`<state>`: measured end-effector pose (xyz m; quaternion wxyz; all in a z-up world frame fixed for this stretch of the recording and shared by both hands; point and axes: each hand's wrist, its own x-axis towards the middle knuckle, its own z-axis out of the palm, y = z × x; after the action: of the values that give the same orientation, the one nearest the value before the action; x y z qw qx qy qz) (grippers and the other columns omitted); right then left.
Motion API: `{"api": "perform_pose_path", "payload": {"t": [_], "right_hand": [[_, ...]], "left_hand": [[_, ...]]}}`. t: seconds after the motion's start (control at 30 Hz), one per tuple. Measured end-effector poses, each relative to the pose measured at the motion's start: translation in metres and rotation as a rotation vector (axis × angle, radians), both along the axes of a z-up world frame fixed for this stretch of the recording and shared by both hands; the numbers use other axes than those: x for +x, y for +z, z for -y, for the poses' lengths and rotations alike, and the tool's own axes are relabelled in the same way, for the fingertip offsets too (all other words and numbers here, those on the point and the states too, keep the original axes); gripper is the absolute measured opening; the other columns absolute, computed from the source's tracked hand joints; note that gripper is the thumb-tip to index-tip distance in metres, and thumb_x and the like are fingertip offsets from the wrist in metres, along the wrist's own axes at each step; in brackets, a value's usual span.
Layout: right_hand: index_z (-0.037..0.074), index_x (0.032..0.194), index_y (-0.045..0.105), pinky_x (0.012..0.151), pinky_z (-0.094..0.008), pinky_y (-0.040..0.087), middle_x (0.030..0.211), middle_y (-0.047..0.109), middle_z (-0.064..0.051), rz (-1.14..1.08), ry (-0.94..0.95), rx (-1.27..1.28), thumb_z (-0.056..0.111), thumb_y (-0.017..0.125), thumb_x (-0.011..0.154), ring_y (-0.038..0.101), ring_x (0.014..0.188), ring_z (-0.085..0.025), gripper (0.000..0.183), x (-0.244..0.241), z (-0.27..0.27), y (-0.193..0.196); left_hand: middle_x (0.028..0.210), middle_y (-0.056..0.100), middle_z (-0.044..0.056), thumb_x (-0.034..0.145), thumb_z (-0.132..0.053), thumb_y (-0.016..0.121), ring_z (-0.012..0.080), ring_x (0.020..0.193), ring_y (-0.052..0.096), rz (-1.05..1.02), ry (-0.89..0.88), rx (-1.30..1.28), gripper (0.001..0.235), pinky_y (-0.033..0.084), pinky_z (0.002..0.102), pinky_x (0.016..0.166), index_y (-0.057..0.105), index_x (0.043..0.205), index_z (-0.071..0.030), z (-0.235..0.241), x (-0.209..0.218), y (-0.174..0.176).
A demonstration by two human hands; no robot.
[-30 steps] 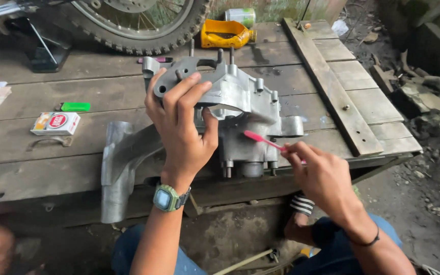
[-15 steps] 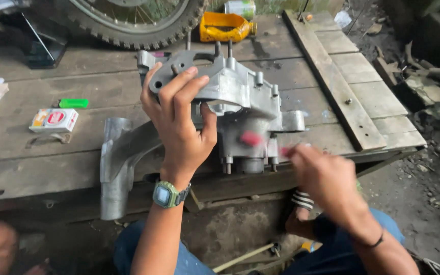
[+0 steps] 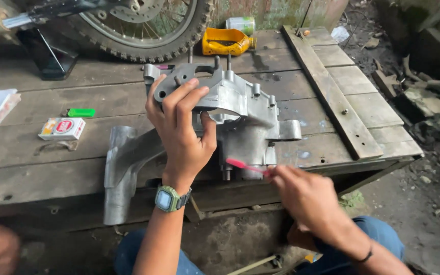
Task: Cleaning a motorcycle engine casing using a toothbrush to scrub the surfaces.
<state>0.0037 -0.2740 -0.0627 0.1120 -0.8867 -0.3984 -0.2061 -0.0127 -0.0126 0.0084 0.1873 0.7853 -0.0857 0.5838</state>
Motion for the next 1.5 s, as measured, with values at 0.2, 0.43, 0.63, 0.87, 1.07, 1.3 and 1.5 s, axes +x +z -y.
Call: {"api": "perform_pose_path", "payload": {"t": [0.2,0.43,0.63,0.87,1.07,1.3,1.5], "right_hand": [[0.031,0.105,0.058,0.036,-0.042,0.043,0.055,0.059,0.006,-0.2,-0.235,-0.107,0.036,0.046,0.101,0.056,0.043,-0.019,0.014,0.006,0.004,-0.004],[0.029,0.104,0.066,0.048,-0.046,0.05,0.1,0.075,0.012,-0.242,-0.228,0.035,0.037,0.054,0.1,0.072,0.073,-0.029,0.015,0.008,0.0,0.018],[0.022,0.098,0.07,0.024,-0.022,0.045,0.067,0.072,0.01,-0.219,-0.035,0.073,0.028,0.054,0.103,0.054,0.037,-0.003,0.017,0.012,-0.001,0.021],[0.032,0.106,0.064,0.035,-0.035,0.046,0.082,0.072,0.01,-0.15,-0.115,-0.021,0.035,0.055,0.101,0.064,0.048,-0.014,0.011,0.009,0.001,0.002],[0.033,0.103,0.064,0.042,-0.041,0.049,0.089,0.075,0.01,-0.261,-0.152,0.026,0.036,0.058,0.098,0.07,0.057,-0.022,0.008,0.002,-0.001,0.013],[0.028,0.099,0.067,0.036,-0.031,0.045,0.063,0.067,0.01,-0.165,-0.203,0.029,0.031,0.064,0.099,0.057,0.044,-0.009,0.005,0.021,0.009,0.014],[0.033,0.1,0.066,0.041,-0.035,0.05,0.075,0.072,0.011,-0.083,-0.217,-0.021,0.038,0.054,0.102,0.066,0.049,-0.014,0.012,0.022,0.011,-0.004]], "left_hand": [[0.13,0.056,0.009,0.084,0.007,0.057,0.0303,0.128,0.054,-0.021,-0.003,0.009,0.041,0.032,0.065,0.124,0.06,0.123,-0.006,-0.002,-0.001,-0.001],[0.13,0.056,0.01,0.083,0.005,0.056,0.0323,0.128,0.054,-0.007,-0.009,0.007,0.042,0.033,0.065,0.124,0.06,0.123,-0.006,-0.003,-0.001,-0.001],[0.133,0.057,0.008,0.084,0.005,0.06,0.0386,0.135,0.049,-0.05,0.011,0.011,0.043,0.031,0.063,0.124,0.06,0.125,-0.008,-0.006,-0.003,-0.002],[0.133,0.057,0.009,0.083,0.005,0.06,0.0404,0.136,0.048,-0.043,0.006,0.015,0.044,0.031,0.063,0.123,0.061,0.125,-0.008,-0.005,-0.002,-0.003],[0.133,0.056,0.008,0.084,0.005,0.059,0.0413,0.136,0.048,-0.036,0.004,0.013,0.044,0.032,0.063,0.124,0.061,0.126,-0.009,-0.005,-0.002,-0.003],[0.133,0.056,0.009,0.085,0.005,0.058,0.0425,0.136,0.047,-0.042,-0.005,0.014,0.043,0.031,0.064,0.124,0.061,0.125,-0.007,-0.004,-0.004,-0.002],[0.132,0.056,0.009,0.084,0.006,0.057,0.0341,0.131,0.053,-0.022,-0.007,0.011,0.043,0.032,0.066,0.124,0.059,0.125,-0.007,-0.003,-0.001,-0.003]]}}
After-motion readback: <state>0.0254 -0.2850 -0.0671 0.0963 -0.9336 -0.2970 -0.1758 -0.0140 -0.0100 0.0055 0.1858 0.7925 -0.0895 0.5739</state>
